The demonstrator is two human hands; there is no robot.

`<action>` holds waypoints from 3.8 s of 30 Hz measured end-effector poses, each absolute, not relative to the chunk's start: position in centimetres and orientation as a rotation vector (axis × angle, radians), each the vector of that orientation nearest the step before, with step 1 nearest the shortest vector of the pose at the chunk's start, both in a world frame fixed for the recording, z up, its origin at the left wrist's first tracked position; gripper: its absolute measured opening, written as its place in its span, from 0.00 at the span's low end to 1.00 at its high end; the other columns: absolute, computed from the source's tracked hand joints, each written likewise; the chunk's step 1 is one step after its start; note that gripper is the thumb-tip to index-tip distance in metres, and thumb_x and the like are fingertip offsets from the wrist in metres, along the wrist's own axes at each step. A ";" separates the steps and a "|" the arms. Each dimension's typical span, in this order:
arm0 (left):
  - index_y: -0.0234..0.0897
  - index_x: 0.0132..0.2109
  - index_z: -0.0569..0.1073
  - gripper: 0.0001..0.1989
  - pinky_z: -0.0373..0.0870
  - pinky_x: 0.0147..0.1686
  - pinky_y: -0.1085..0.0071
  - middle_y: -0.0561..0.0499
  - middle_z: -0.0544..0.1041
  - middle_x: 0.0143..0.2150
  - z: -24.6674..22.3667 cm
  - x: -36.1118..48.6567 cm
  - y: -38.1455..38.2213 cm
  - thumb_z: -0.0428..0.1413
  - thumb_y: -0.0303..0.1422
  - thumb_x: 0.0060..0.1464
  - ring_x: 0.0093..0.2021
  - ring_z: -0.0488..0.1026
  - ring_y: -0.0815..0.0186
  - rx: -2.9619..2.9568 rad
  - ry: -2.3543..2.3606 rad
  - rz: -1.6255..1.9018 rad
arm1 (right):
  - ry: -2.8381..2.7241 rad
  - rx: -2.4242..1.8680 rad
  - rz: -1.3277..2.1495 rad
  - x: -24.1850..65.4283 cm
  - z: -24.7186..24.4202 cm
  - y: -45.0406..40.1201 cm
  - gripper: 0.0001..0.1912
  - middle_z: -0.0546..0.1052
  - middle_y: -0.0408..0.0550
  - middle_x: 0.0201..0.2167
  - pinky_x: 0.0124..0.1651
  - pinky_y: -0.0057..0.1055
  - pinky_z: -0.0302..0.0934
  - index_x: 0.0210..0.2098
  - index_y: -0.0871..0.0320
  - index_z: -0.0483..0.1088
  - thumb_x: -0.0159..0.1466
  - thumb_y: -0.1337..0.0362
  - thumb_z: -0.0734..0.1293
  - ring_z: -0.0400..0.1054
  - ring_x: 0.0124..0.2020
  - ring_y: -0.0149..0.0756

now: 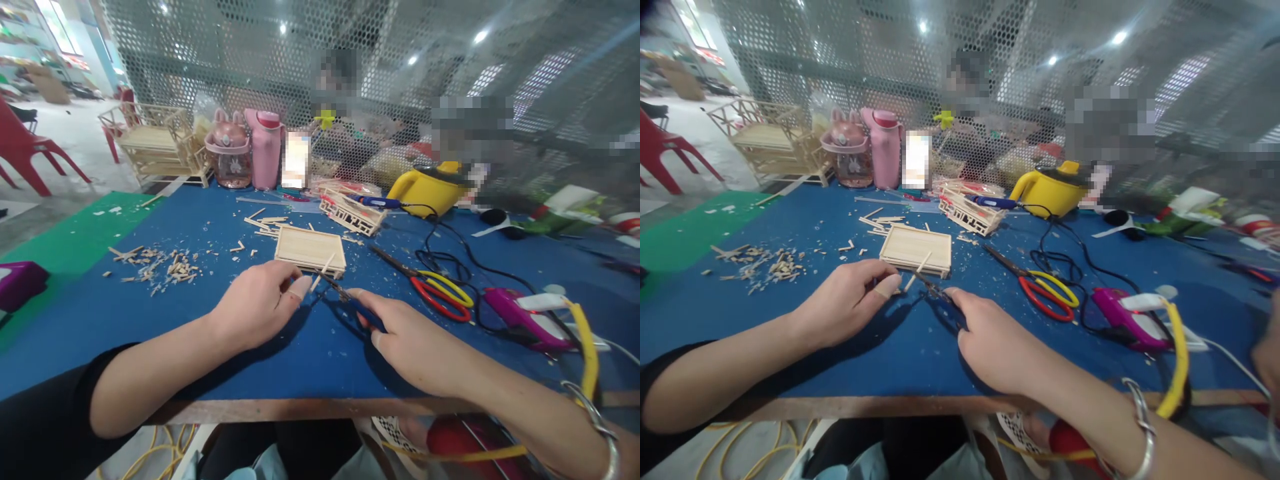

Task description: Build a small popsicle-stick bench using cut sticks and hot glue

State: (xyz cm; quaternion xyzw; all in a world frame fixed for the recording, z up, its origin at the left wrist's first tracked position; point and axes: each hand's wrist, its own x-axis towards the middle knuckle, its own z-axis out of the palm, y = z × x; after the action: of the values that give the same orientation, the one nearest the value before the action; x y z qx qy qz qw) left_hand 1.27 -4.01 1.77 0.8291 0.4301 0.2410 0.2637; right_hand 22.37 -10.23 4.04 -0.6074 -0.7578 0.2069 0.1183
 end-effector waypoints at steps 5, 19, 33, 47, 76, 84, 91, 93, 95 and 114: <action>0.36 0.45 0.69 0.16 0.61 0.21 0.77 0.54 0.69 0.27 1.0 2.2 -4.6 0.47 0.43 0.58 0.20 0.61 0.74 1.645 0.806 0.660 | -2.238 -1.651 0.722 21.0 4.9 -10.7 0.34 0.74 0.47 0.49 0.53 0.39 0.60 0.53 0.54 0.65 0.49 0.79 0.56 0.66 0.52 0.41; 0.37 0.41 0.70 0.11 0.60 0.19 0.80 0.57 0.69 0.24 2.2 1.2 -5.1 0.47 0.37 0.59 0.18 0.61 0.76 1.719 0.676 0.632 | -2.344 -1.430 0.739 22.2 4.2 -10.7 0.33 0.75 0.42 0.48 0.48 0.30 0.63 0.54 0.52 0.66 0.50 0.79 0.56 0.70 0.45 0.36; 0.34 0.46 0.70 0.11 0.63 0.21 0.79 0.54 0.72 0.27 0.9 2.0 -3.7 0.51 0.32 0.57 0.19 0.63 0.77 1.448 0.645 0.694 | -2.366 -1.448 1.007 22.0 5.8 -10.5 0.15 0.70 0.40 0.27 0.34 0.24 0.59 0.33 0.58 0.68 0.53 0.77 0.55 0.61 0.29 0.29; 0.37 0.51 0.71 0.15 0.70 0.36 0.76 0.44 0.77 0.45 1.4 1.8 -3.3 0.55 0.29 0.56 0.39 0.75 0.71 0.873 0.749 0.438 | -2.492 -1.552 1.159 22.8 6.2 -8.8 0.23 0.76 0.37 0.31 0.32 0.22 0.57 0.40 0.51 0.71 0.52 0.78 0.56 0.66 0.30 0.28; 0.33 0.49 0.67 0.12 0.70 0.28 0.79 0.47 0.77 0.34 2.0 2.3 -4.1 0.53 0.26 0.57 0.33 0.77 0.70 0.787 0.756 0.567 | -2.094 -2.265 -0.566 25.9 1.4 -5.9 0.35 0.69 0.67 0.51 0.48 0.60 0.57 0.59 0.70 0.55 0.62 0.50 0.56 0.63 0.51 0.62; 0.34 0.50 0.67 0.14 0.67 0.38 0.73 0.48 0.76 0.35 0.7 2.3 -3.8 0.55 0.29 0.56 0.34 0.74 0.71 0.784 0.581 0.699 | -2.404 -1.247 0.087 19.8 5.2 -6.4 0.23 0.74 0.46 0.46 0.51 0.34 0.61 0.50 0.52 0.67 0.56 0.56 0.68 0.67 0.48 0.37; 0.36 0.51 0.68 0.16 0.65 0.41 0.70 0.47 0.77 0.37 0.2 2.5 -3.9 0.55 0.31 0.56 0.34 0.72 0.70 0.814 0.544 0.675 | -2.145 -1.282 0.281 18.8 2.5 -5.7 0.17 0.77 0.46 0.39 0.46 0.35 0.63 0.44 0.54 0.70 0.55 0.64 0.70 0.71 0.41 0.37; 0.36 0.52 0.68 0.17 0.65 0.43 0.69 0.46 0.77 0.38 0.2 2.7 -4.0 0.56 0.32 0.55 0.37 0.73 0.68 0.804 0.558 0.685 | -2.099 -1.283 0.217 18.7 2.1 -5.8 0.15 0.77 0.46 0.37 0.45 0.35 0.63 0.43 0.54 0.70 0.55 0.64 0.69 0.71 0.39 0.37; 0.36 0.52 0.68 0.17 0.66 0.44 0.69 0.46 0.77 0.39 0.3 2.9 -4.1 0.56 0.32 0.55 0.37 0.73 0.68 0.790 0.571 0.699 | -2.089 -1.256 0.154 18.7 2.0 -6.0 0.15 0.77 0.45 0.36 0.45 0.34 0.62 0.42 0.54 0.70 0.55 0.64 0.69 0.70 0.39 0.37; 0.38 0.59 0.62 0.21 0.66 0.45 0.66 0.41 0.78 0.42 1.1 2.6 -4.7 0.50 0.29 0.59 0.45 0.74 0.60 0.771 0.502 0.656 | -2.157 -1.023 0.009 18.7 1.7 -6.2 0.11 0.78 0.44 0.33 0.50 0.38 0.58 0.38 0.55 0.66 0.55 0.68 0.65 0.70 0.33 0.34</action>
State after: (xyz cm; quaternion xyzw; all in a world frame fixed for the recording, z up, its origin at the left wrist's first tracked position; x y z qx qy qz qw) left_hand 2.59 -4.68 1.07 0.3652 0.2377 0.3109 0.8446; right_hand 18.69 -6.20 1.70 -0.3984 -0.8399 0.0037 0.3685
